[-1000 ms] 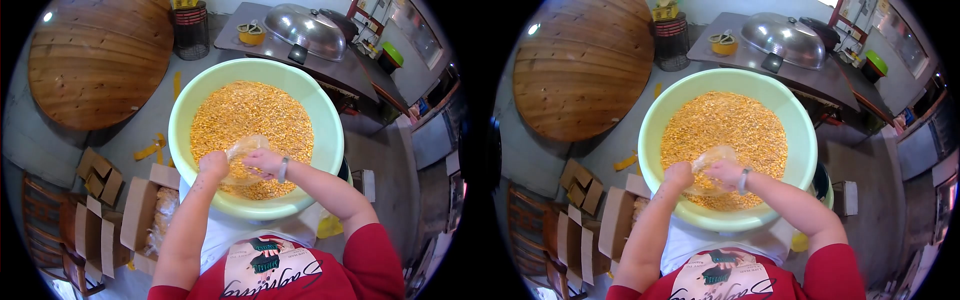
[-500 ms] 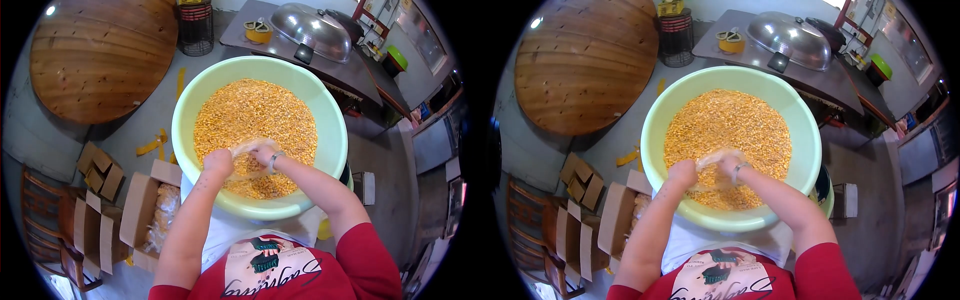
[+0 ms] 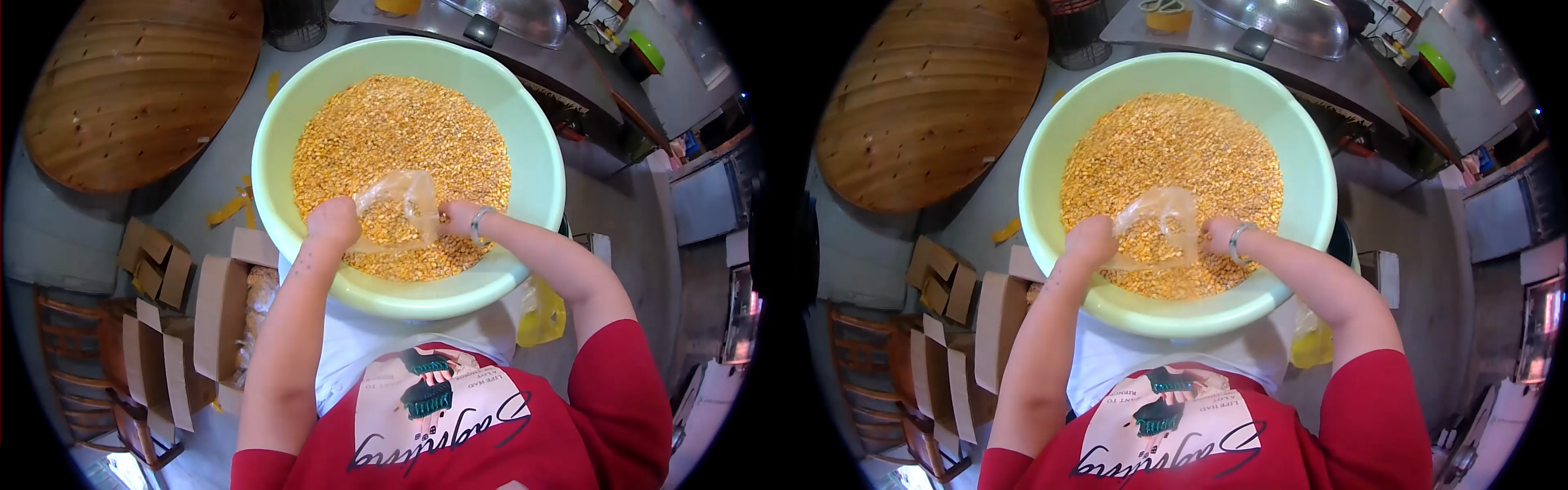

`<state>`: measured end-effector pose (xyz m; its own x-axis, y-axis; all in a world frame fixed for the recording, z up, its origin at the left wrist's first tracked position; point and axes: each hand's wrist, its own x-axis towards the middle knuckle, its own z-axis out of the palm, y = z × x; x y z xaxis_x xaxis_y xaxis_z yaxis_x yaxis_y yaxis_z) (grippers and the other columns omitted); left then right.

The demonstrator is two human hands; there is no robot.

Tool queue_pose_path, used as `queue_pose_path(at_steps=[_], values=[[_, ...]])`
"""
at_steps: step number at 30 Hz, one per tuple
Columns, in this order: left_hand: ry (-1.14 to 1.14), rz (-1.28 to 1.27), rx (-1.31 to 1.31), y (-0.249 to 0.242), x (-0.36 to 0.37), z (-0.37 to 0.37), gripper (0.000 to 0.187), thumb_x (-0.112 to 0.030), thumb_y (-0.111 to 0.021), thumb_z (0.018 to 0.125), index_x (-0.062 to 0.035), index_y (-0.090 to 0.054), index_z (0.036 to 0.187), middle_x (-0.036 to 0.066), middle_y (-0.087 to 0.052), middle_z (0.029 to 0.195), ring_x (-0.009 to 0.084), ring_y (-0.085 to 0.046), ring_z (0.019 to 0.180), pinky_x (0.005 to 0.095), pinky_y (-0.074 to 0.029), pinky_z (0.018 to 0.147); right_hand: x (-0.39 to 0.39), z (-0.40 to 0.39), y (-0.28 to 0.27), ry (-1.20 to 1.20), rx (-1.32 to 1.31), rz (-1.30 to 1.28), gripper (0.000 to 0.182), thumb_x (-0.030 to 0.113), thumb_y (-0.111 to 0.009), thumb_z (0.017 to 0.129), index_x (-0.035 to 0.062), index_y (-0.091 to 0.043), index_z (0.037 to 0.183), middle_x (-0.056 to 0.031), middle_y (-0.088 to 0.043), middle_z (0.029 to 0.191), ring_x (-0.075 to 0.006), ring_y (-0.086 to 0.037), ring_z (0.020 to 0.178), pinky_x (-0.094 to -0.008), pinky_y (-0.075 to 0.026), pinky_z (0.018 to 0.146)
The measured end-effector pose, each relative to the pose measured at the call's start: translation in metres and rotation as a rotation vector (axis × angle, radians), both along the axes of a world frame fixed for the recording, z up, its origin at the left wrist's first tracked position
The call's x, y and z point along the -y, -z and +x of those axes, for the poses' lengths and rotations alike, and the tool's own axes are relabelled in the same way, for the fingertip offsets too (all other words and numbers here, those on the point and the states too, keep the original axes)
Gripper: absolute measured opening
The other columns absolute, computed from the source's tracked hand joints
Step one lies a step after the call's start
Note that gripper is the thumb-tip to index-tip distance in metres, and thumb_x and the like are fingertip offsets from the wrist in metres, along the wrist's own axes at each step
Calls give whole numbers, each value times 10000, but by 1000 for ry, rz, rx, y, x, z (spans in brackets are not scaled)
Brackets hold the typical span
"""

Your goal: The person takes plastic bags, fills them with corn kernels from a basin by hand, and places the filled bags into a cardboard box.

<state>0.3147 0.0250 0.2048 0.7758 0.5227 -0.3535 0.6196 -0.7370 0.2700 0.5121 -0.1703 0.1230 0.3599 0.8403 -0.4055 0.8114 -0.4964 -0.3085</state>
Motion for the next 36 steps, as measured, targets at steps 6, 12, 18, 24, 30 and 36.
queue_pose_path(at_steps=[6,12,18,24,30,36], values=[[-18,-9,-43,-2,0,2,201,-90,-529,732,-47,-633,899,155,-630,930,292,-607,891,379,-483,766,-16,-36,13,-24,-113,-96,388,395,-613,731,104,-613,988,-160,-631,881,-300,-606,815,-373,-478,727],[-18,-17,-44,-5,0,2,212,-102,-519,741,-47,-634,911,156,-628,944,288,-605,907,376,-482,774,-5,-38,24,-92,-128,-21,516,314,-635,769,139,-427,1208,-110,-624,845,-254,-595,782,-326,-478,699],[-35,-13,-53,-4,3,3,215,-147,-536,757,-50,-634,923,153,-626,954,287,-604,909,373,-481,776,-2,-13,60,225,-513,15,273,263,-654,749,28,-620,884,-65,-599,678,-165,-519,540,-317,-429,499],[-36,8,-24,5,-2,2,263,-246,-579,730,-55,-635,902,152,-625,911,292,-598,874,388,-469,775,-6,-11,-60,486,-880,-247,182,223,-586,808,66,-546,725,11,-418,535,-80,-345,414,-251,-282,374],[-71,11,-10,4,-1,3,261,-263,-558,755,-49,-637,883,157,-626,916,300,-601,870,389,-475,769,-12,-15,-133,564,-1164,40,208,221,-579,835,107,-491,684,49,-352,506,-35,-288,392,-188,-193,349],[-78,11,-50,-5,1,4,204,-164,-541,772,-63,-636,921,144,-634,936,280,-612,891,365,-488,762,-78,-68,-110,458,-1065,25,208,249,-591,818,102,-522,686,25,-399,508,-71,-325,386,-216,-238,349]])
